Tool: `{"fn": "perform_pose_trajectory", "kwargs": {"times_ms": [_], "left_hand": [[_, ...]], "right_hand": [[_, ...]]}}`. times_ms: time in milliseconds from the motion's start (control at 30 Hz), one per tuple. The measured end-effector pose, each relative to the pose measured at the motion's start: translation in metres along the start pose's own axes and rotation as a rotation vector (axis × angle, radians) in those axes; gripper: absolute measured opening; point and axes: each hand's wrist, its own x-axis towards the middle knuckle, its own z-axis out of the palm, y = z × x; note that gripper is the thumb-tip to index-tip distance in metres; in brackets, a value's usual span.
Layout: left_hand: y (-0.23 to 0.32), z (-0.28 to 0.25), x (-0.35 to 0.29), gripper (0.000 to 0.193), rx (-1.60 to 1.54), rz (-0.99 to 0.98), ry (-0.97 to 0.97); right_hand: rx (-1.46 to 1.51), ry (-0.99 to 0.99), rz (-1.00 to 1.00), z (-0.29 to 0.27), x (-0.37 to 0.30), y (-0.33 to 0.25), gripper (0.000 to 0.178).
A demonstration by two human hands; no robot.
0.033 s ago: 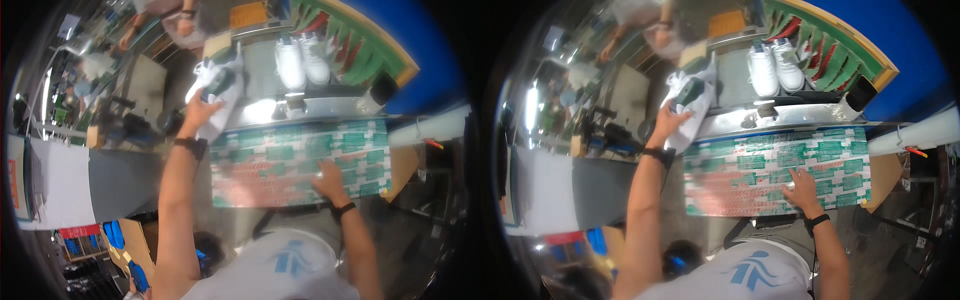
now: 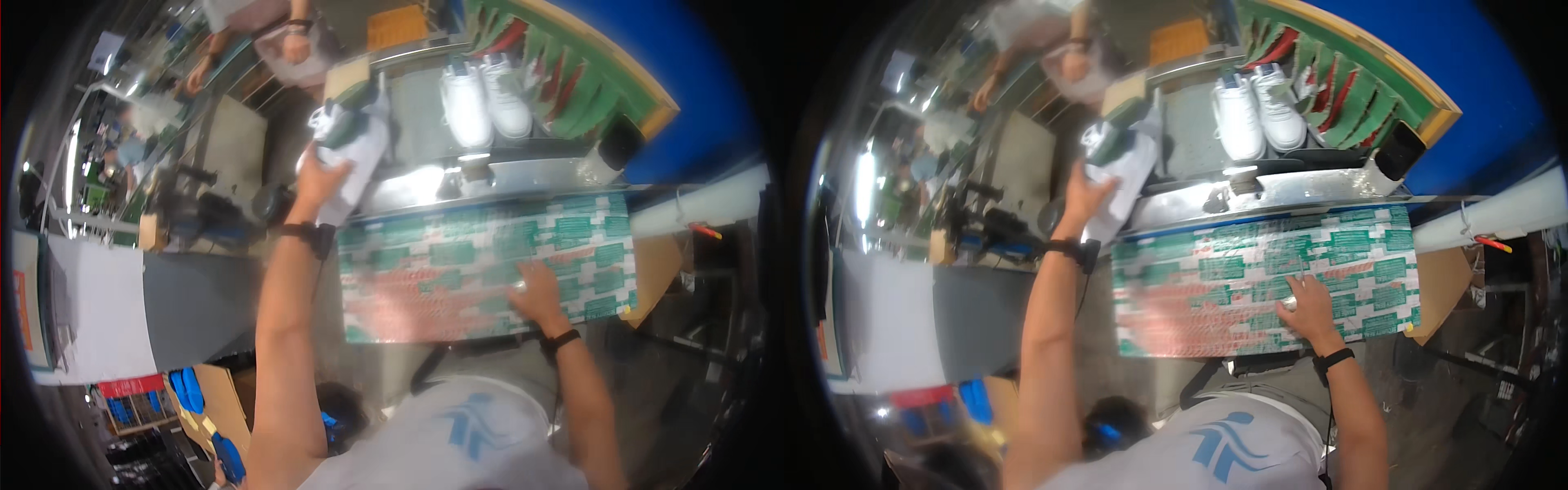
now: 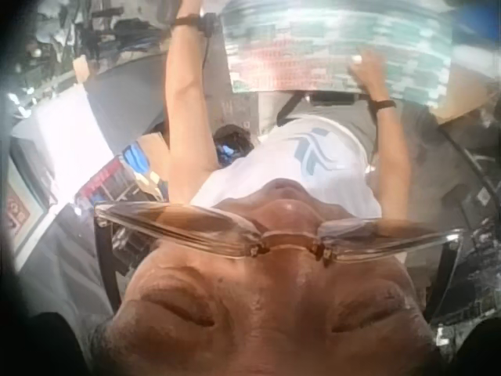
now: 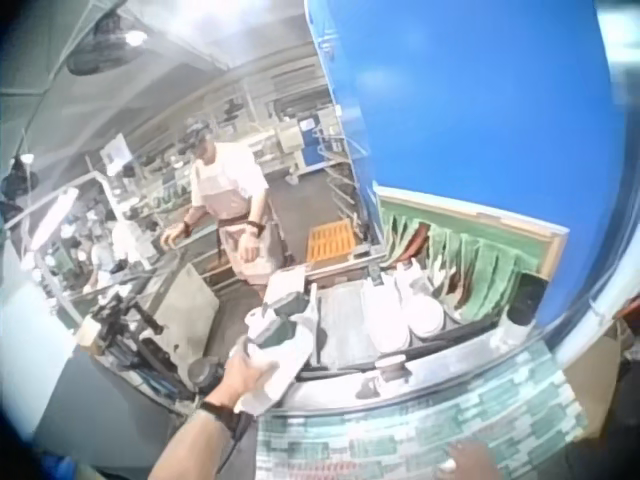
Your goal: Inspecting and cleaning white sneakers on a factory production line.
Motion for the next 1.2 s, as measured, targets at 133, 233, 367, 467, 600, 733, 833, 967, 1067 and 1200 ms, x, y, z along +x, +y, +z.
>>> {"fn": "perform_pose_trajectory", "kwargs": {"times_ms": [133, 233, 367, 467, 600, 733, 833, 967, 1067, 1200], "left_hand": [[-0.03, 0.039, 0.015, 0.097, 0.241, 0.225, 0.156], [0.07, 0.082, -0.012, 0.096, 0.177, 0.521, 0.202], [0.125, 0.181, 0.023, 0.084, -0.123, 0.216, -0.177], [0.141, 0.255, 0.099, 0.099, -0.243, 0.012, -0.484], [0.152, 0.3, 0.14, 0.105, -0.206, -0.143, -0.423], [0.151, 0.31, 0.143, 0.106, -0.257, -0.039, -0.27], [0.139, 0.303, 0.158, 0.097, -0.299, -0.148, -0.411], [0.102, 0.265, 0.183, 0.066, -0.642, -0.398, -0.659], [0.12, 0.218, 0.164, 0.058, -1.289, -0.477, -0.638], [0.13, 0.138, 0.087, 0.079, -1.367, -0.423, -0.629]], "right_hand": [[0.011, 0.062, 0.025, 0.005, 0.008, 0.012, 0.05], [0.011, 0.094, 0.061, 0.009, -0.001, 0.013, 0.043], [0.081, 0.123, 0.025, 0.015, 0.0, 0.02, 0.039], [0.075, 0.133, 0.005, 0.009, 0.006, 0.019, 0.04], [0.08, 0.133, 0.011, 0.012, 0.003, 0.02, 0.042], [0.079, 0.127, 0.043, 0.012, 0.003, 0.02, 0.042], [0.048, 0.151, 0.031, 0.007, 0.006, 0.021, 0.042], [0.065, 0.171, -0.011, 0.009, 0.012, 0.026, 0.043], [0.072, 0.173, 0.014, 0.013, 0.002, 0.021, 0.043], [0.087, 0.17, 0.023, 0.013, -0.002, 0.021, 0.042]]}}
